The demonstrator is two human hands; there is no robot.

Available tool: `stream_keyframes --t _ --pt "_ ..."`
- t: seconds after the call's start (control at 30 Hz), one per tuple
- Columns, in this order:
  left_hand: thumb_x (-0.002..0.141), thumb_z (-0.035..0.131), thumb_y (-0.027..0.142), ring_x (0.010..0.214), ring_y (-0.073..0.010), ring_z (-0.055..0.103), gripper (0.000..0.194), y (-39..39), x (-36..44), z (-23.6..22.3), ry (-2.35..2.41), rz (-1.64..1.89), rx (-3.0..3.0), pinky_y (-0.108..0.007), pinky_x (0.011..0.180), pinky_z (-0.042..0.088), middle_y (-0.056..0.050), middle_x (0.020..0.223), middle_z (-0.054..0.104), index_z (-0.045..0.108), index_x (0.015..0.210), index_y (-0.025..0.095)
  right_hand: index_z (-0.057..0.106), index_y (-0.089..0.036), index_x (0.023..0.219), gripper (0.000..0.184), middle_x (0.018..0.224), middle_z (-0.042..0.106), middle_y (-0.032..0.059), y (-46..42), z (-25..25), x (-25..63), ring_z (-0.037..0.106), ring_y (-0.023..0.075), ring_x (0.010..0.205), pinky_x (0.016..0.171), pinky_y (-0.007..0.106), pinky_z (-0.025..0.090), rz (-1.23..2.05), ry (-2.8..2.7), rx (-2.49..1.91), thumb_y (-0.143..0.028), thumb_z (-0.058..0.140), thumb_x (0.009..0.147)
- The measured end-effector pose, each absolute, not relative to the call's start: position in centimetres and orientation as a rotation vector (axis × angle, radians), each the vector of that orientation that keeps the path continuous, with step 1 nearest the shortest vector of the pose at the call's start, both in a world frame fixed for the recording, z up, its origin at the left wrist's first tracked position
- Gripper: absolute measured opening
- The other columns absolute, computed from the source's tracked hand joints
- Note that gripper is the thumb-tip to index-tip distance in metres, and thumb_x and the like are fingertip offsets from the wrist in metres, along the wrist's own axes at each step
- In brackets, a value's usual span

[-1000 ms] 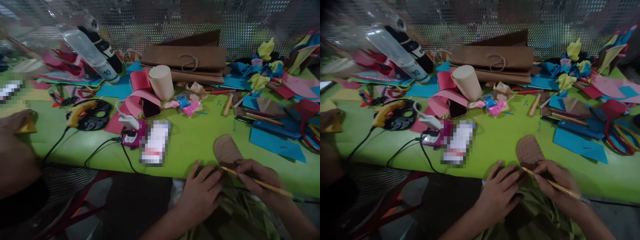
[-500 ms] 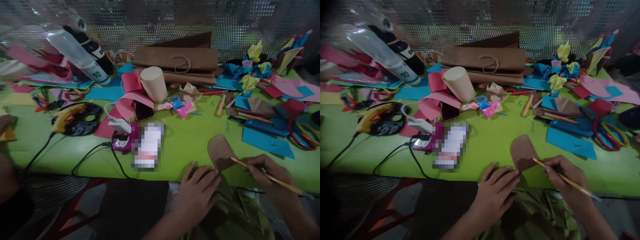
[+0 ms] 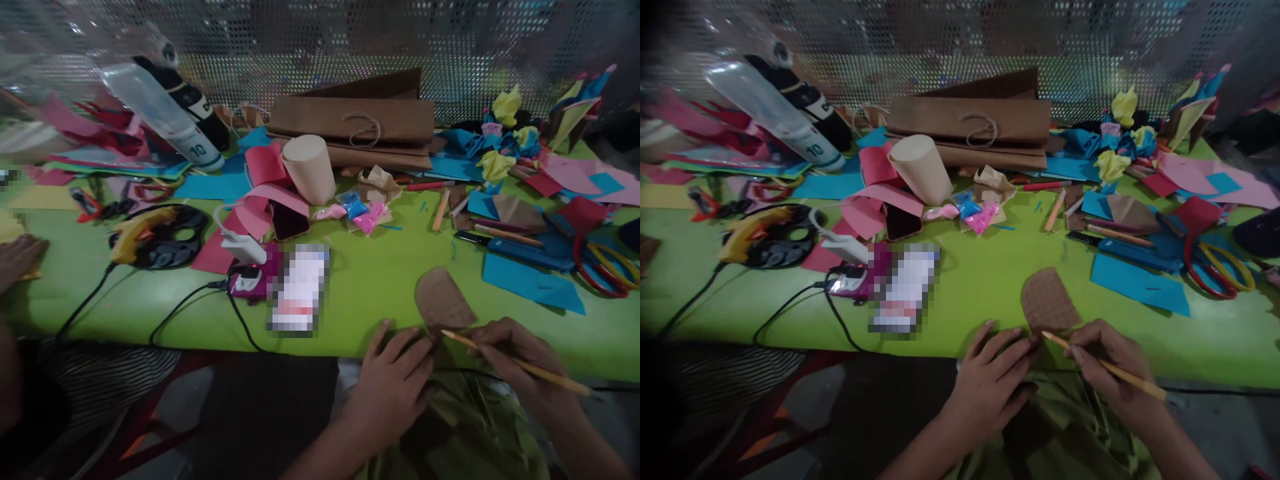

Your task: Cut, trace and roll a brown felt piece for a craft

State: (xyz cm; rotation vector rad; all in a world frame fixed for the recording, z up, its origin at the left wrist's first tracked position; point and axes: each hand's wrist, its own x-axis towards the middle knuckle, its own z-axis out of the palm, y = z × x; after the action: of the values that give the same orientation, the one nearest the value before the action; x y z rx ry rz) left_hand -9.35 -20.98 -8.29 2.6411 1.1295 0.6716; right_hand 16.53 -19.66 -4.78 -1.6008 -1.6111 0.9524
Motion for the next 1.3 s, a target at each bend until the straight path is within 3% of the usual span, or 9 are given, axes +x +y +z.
stream_keyframes --t 0.17,0.27,0.4,0.53,0.6,0.73,0.93,1.3 --pt "0.101 0.055 0.039 0.138 -0.0236 0.053 0.035 -21.3 -9.8 -8.5 1.072 0.682 2.672 -0.055 0.132 0.010 -0.004 0.141 0.068 0.068 0.131 0.026 0.065 -0.025 0.081 0.022 0.075 0.074 0.0030 -19.2 -5.0 15.7 0.070 0.0213 0.066 0.052 0.028 0.053 1.045 -1.590 -1.581 -0.044 0.068 0.091" --pt "0.102 0.054 0.040 0.139 -0.0235 0.053 0.035 -21.4 -9.8 -8.5 1.075 0.678 2.664 -0.054 0.132 0.009 -0.004 0.143 0.067 0.068 0.131 0.026 0.066 -0.026 0.082 0.019 0.079 0.074 0.0032 -19.3 -5.1 15.9 0.072 0.0227 0.074 0.057 0.028 0.054 1.062 -1.598 -1.580 -0.043 0.068 0.091" --pt "0.101 0.056 0.039 0.136 -0.0231 0.055 0.036 -21.4 -9.6 -8.3 1.094 0.702 2.644 -0.054 0.131 0.016 -0.005 0.142 0.067 0.068 0.132 0.026 0.066 -0.026 0.082 0.019 0.080 0.073 0.0034 -19.4 -4.8 15.9 0.073 0.0246 0.083 0.061 0.028 0.055 1.094 -1.620 -1.550 -0.042 0.069 0.091" --pt "0.101 0.056 0.038 0.133 -0.0210 0.056 0.040 -20.8 -9.8 -7.1 1.184 0.763 2.534 -0.045 0.125 0.031 -0.005 0.143 0.067 0.064 0.137 0.023 0.067 -0.026 0.082 0.020 0.078 0.072 0.0026 -19.3 -4.5 15.6 0.068 0.0212 0.071 0.056 0.028 0.051 1.094 -1.622 -1.562 -0.043 0.068 0.092" --pt "0.101 0.055 0.040 0.139 -0.0231 0.051 0.041 -20.2 -10.2 -6.3 1.186 0.706 2.522 -0.047 0.124 0.033 -0.003 0.150 0.061 0.062 0.139 0.025 0.067 -0.026 0.080 0.021 0.076 0.071 0.0022 -19.2 -4.5 15.5 0.066 0.0199 0.067 0.054 0.027 0.050 1.076 -1.662 -1.557 -0.043 0.068 0.092" --pt "0.102 0.053 0.049 0.149 -0.0274 0.040 0.043 -19.4 -10.9 -5.6 1.130 0.553 2.545 -0.056 0.126 0.024 0.000 0.161 0.050 0.061 0.140 0.030 0.067 -0.026 0.079 0.021 0.071 0.071 0.0014 -19.1 -4.5 15.5 0.064 0.0185 0.061 0.051 0.027 0.049 1.041 -1.727 -1.576 -0.042 0.066 0.092" --pt "0.101 0.052 0.053 0.153 -0.0287 0.033 0.047 -19.2 -10.7 -5.5 1.099 0.434 2.535 -0.058 0.128 0.013 0.000 0.166 0.043 0.058 0.143 0.033 0.066 -0.024 0.080 0.021 0.074 0.073 0.0026 -19.2 -4.8 15.7 0.066 0.0192 0.064 0.053 0.027 0.048 1.039 -1.773 -1.591 -0.042 0.065 0.092" --pt "0.102 0.043 0.060 0.154 -0.0287 0.033 0.050 -19.2 -10.6 -5.2 1.111 0.376 2.531 -0.057 0.128 0.010 0.001 0.167 0.040 0.057 0.143 0.034 0.065 -0.025 0.081 0.023 0.077 0.074 0.0033 -19.1 -5.0 15.9 0.067 0.0192 0.066 0.056 0.027 0.050 1.088 -1.745 -1.569 -0.044 0.063 0.094"
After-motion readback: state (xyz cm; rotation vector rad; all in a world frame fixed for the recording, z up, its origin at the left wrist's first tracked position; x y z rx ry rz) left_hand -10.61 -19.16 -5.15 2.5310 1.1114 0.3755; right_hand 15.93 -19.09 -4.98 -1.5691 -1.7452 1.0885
